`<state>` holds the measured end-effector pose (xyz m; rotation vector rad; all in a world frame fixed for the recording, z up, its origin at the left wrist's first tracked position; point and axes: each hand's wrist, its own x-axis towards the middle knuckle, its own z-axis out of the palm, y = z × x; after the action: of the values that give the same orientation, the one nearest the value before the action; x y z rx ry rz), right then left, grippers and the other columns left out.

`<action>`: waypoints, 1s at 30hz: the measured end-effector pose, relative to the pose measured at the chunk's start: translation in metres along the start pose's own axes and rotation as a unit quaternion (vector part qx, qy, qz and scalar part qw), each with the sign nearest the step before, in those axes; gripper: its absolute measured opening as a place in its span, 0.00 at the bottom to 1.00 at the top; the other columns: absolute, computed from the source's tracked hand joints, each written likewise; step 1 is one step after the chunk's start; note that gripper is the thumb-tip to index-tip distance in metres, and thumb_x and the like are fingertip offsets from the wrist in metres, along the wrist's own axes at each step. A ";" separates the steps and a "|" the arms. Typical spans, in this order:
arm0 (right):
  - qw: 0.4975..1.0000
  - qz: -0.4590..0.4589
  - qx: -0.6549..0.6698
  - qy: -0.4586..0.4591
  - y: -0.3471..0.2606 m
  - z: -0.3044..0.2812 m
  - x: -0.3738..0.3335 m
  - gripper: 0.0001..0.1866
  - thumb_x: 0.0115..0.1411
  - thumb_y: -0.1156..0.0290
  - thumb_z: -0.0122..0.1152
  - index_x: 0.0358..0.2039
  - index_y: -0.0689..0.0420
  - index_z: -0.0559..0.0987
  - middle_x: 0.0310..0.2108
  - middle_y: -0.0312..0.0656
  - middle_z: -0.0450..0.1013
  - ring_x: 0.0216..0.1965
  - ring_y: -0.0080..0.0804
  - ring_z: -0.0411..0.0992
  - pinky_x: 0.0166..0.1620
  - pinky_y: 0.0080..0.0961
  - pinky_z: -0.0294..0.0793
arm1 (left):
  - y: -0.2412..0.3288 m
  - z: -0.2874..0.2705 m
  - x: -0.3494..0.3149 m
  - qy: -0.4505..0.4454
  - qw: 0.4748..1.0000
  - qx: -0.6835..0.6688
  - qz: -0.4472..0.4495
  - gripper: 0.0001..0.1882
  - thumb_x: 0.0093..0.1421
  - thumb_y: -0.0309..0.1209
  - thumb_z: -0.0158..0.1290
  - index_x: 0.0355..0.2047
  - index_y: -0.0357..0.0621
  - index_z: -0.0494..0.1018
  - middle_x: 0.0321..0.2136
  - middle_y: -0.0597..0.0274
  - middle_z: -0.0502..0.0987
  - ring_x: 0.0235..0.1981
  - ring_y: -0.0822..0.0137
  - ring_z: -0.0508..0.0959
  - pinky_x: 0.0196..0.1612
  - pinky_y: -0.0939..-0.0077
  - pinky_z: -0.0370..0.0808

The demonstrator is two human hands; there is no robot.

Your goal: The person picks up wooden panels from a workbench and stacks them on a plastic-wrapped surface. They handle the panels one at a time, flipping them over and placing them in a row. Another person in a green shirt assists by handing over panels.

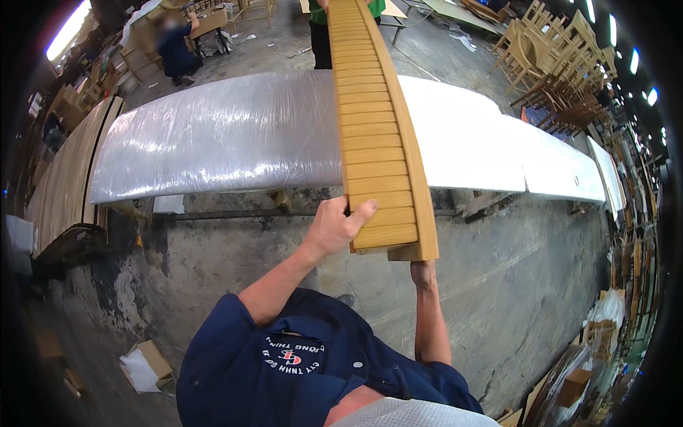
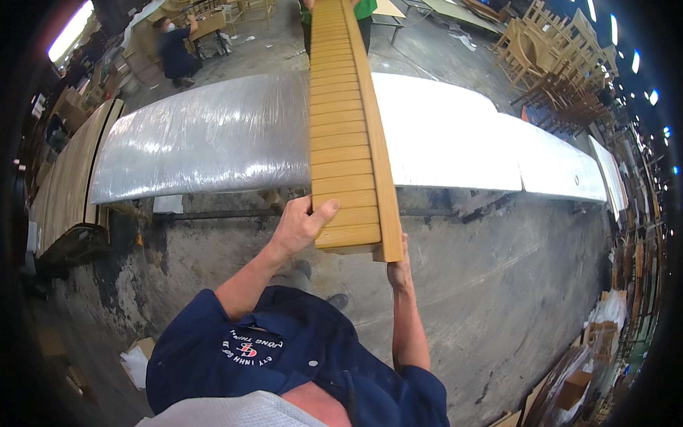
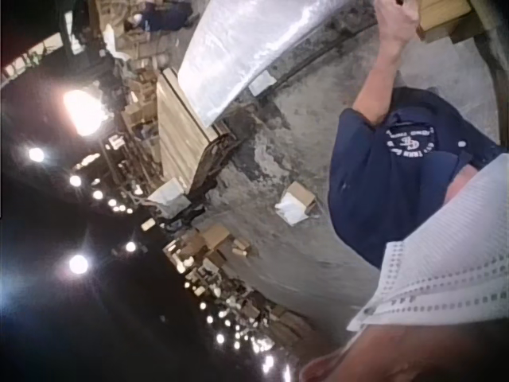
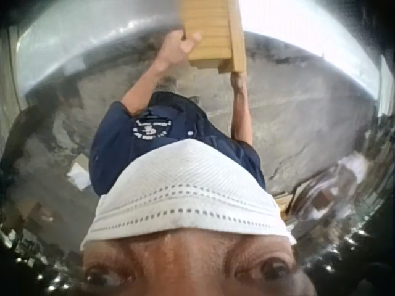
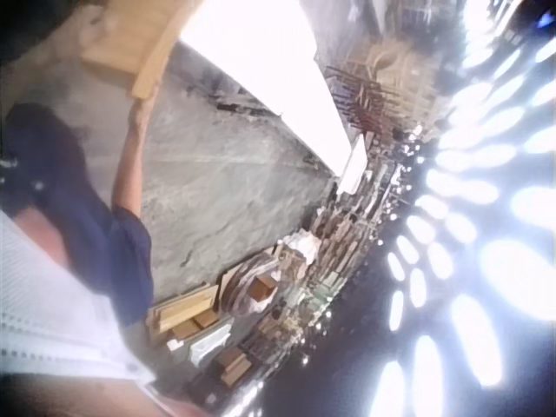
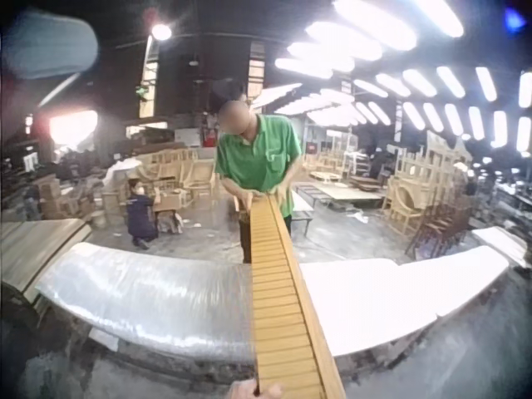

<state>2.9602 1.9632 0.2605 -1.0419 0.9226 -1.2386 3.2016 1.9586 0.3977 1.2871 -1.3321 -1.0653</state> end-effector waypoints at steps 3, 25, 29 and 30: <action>0.995 -0.006 0.102 0.021 -0.007 -0.020 0.007 0.38 0.59 0.42 0.47 0.62 0.52 0.54 0.62 0.39 0.52 0.62 0.32 0.53 0.61 0.37 0.54 | 0.015 0.026 0.027 -0.037 0.998 0.052 0.004 0.27 0.58 0.48 0.49 0.34 0.29 0.74 0.22 0.50 0.76 0.25 0.65 0.76 0.30 0.69 0.72; 0.955 -0.138 0.113 0.237 -0.098 -0.132 0.048 0.42 0.57 0.34 0.39 0.56 0.60 0.63 0.53 0.42 0.64 0.55 0.34 0.62 0.56 0.33 0.63 | -0.199 0.149 0.061 0.123 0.949 -0.215 -0.194 0.28 0.54 0.39 0.58 0.47 0.32 0.62 0.42 0.52 0.72 0.41 0.69 0.73 0.44 0.75 0.71; 0.940 -0.215 -0.147 0.219 -0.119 -0.112 0.053 0.41 0.57 0.41 0.52 0.55 0.67 0.63 0.52 0.47 0.65 0.52 0.35 0.65 0.54 0.30 0.63 | -0.198 0.138 0.058 0.098 0.934 -0.247 -0.240 0.29 0.54 0.40 0.58 0.47 0.31 0.63 0.40 0.53 0.73 0.39 0.69 0.74 0.42 0.75 0.71; 0.936 -0.218 -0.173 0.214 -0.122 -0.106 0.053 0.41 0.57 0.40 0.50 0.55 0.67 0.64 0.52 0.47 0.65 0.52 0.35 0.65 0.54 0.31 0.63 | -0.204 0.140 0.056 0.101 0.935 -0.253 -0.229 0.29 0.54 0.41 0.58 0.47 0.31 0.64 0.40 0.53 0.74 0.39 0.69 0.74 0.41 0.75 0.72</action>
<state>2.8312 1.8950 0.3481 -1.3297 1.3267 -1.7620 3.0967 1.8856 0.1785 1.2859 -0.5493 -1.4360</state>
